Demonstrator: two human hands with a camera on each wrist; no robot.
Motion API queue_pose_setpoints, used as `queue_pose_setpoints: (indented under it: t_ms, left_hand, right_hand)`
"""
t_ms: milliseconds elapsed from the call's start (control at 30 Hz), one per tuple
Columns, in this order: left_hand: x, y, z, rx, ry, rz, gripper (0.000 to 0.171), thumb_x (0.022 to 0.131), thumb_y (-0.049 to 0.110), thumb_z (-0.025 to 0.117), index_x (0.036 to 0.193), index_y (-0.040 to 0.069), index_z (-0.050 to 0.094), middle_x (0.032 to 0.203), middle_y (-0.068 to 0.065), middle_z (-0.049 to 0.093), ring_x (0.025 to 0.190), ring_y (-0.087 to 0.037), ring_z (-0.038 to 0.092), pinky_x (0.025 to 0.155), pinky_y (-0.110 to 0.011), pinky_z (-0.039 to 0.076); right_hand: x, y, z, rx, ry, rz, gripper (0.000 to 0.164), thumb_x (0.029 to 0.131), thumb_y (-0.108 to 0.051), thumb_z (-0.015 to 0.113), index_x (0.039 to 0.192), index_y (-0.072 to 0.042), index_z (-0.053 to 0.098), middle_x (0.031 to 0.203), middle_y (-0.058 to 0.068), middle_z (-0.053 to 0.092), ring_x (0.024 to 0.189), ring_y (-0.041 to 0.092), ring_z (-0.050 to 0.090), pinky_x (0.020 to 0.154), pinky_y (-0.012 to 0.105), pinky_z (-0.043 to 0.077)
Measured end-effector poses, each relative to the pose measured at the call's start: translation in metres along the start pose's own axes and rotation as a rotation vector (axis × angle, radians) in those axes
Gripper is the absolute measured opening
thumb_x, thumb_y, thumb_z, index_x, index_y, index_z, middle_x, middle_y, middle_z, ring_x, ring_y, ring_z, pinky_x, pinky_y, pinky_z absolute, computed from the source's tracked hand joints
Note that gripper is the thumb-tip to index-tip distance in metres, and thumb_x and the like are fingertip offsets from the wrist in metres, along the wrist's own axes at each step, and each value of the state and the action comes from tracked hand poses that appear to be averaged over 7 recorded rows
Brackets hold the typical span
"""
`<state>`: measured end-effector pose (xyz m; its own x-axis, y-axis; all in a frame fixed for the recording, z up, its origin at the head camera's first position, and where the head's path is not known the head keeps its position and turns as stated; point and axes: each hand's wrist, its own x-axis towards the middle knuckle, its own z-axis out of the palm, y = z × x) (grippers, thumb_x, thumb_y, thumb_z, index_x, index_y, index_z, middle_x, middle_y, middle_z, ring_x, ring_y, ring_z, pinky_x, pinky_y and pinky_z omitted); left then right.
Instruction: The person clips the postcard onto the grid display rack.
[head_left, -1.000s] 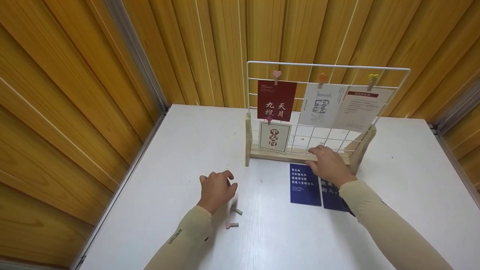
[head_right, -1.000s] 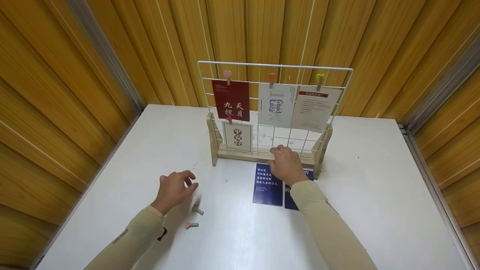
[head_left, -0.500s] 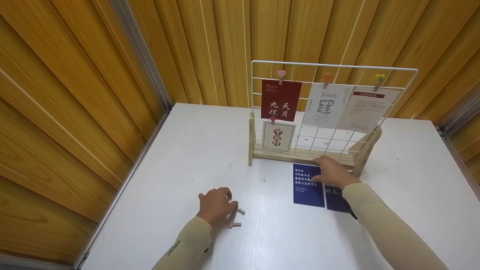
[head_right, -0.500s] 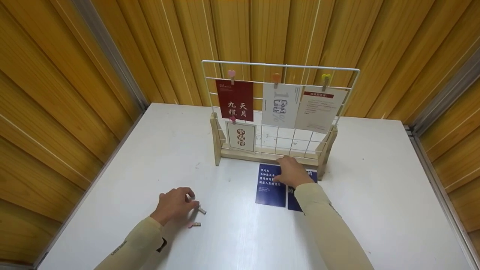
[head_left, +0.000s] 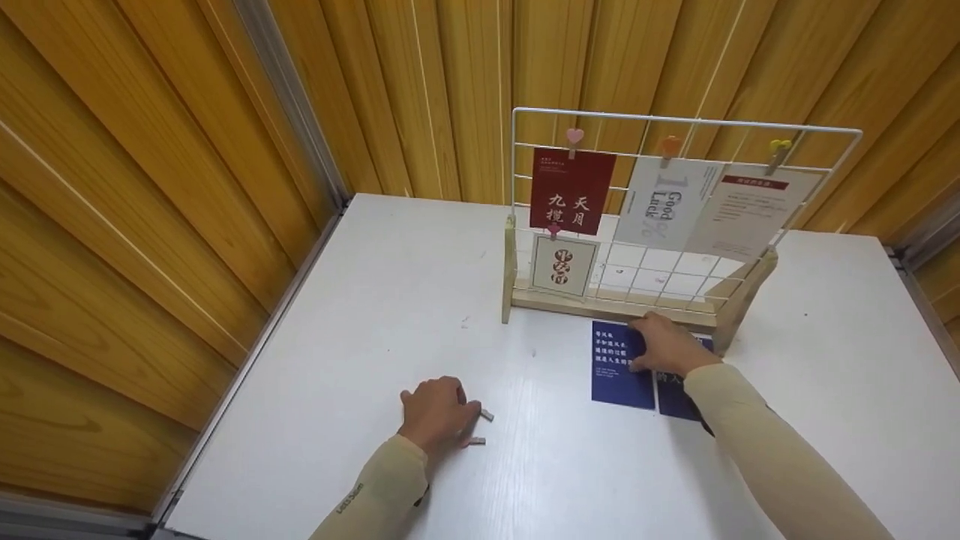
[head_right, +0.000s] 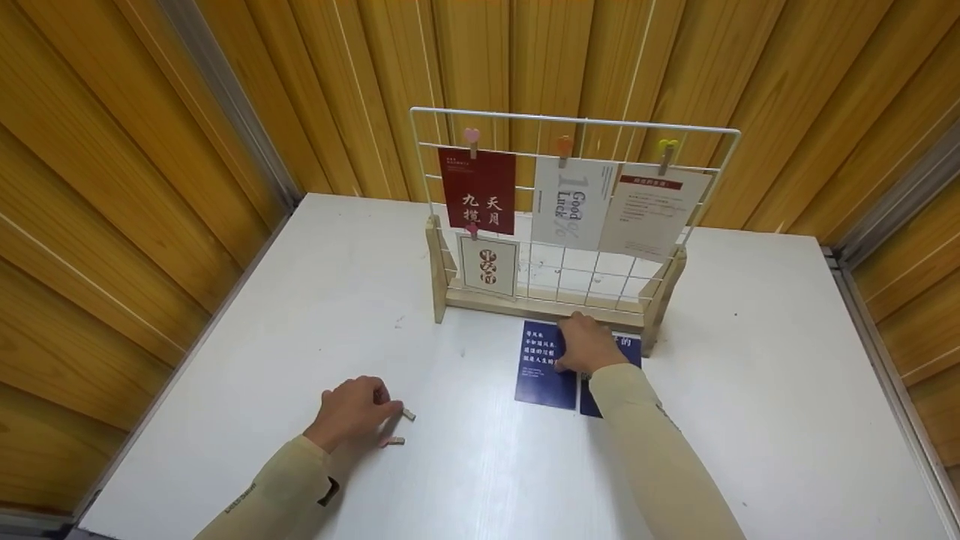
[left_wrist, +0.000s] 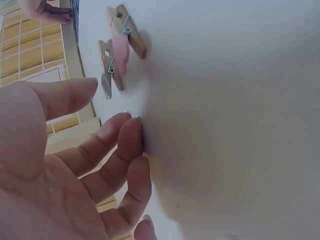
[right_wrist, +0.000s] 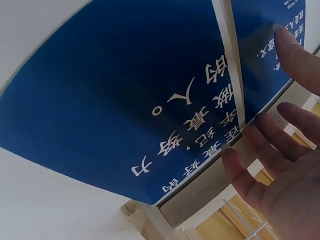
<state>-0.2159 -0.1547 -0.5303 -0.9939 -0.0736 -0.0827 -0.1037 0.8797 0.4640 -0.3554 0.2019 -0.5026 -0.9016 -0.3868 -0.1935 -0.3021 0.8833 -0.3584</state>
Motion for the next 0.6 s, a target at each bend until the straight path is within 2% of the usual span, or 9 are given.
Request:
queue_pose_setpoints:
  t_ms: [133, 267, 433, 600]
  left_hand:
    - [-0.0013, -0.0008, 0.0022, -0.012, 0.021, 0.015, 0.024, 0.084, 0.034, 0.072, 0.071, 0.016, 0.062, 0.066, 0.006, 0.059, 0.074, -0.021, 0.057, 0.081, -0.057, 0.035]
    - [-0.0015, -0.0006, 0.0031, -0.037, 0.045, 0.024, 0.023, 0.083, 0.031, 0.073, 0.069, 0.018, 0.06, 0.064, 0.008, 0.056, 0.07, -0.019, 0.054, 0.079, -0.056, 0.035]
    - [-0.0013, -0.0001, 0.0051, -0.08, 0.044, 0.009, 0.021, 0.082, 0.027, 0.074, 0.07, 0.018, 0.059, 0.066, 0.009, 0.055, 0.071, -0.018, 0.052, 0.079, -0.054, 0.034]
    - [0.0, -0.0004, 0.0072, -0.112, 0.037, 0.0, 0.019, 0.083, 0.025, 0.075, 0.072, 0.018, 0.06, 0.068, 0.009, 0.056, 0.072, -0.018, 0.052, 0.081, -0.054, 0.033]
  right_hand:
    - [0.0007, -0.0003, 0.0018, -0.019, 0.006, -0.01, 0.078, 0.076, -0.02, 0.086, 0.138, 0.008, 0.049, 0.127, 0.025, 0.05, 0.118, 0.045, 0.048, 0.102, 0.065, 0.031]
    - [0.0004, -0.0005, 0.0018, -0.017, 0.007, -0.004, 0.079, 0.076, -0.021, 0.086, 0.139, 0.008, 0.048, 0.13, 0.026, 0.048, 0.121, 0.047, 0.045, 0.102, 0.067, 0.03]
    - [0.0, -0.0014, 0.0025, -0.036, 0.008, -0.01, 0.08, 0.075, -0.022, 0.087, 0.138, 0.008, 0.049, 0.134, 0.028, 0.046, 0.124, 0.047, 0.042, 0.104, 0.067, 0.025]
    - [-0.0001, -0.0009, 0.0069, -0.055, 0.011, -0.022, 0.09, 0.071, -0.029, 0.09, 0.14, 0.009, 0.047, 0.136, 0.028, 0.044, 0.125, 0.048, 0.041, 0.105, 0.067, 0.023]
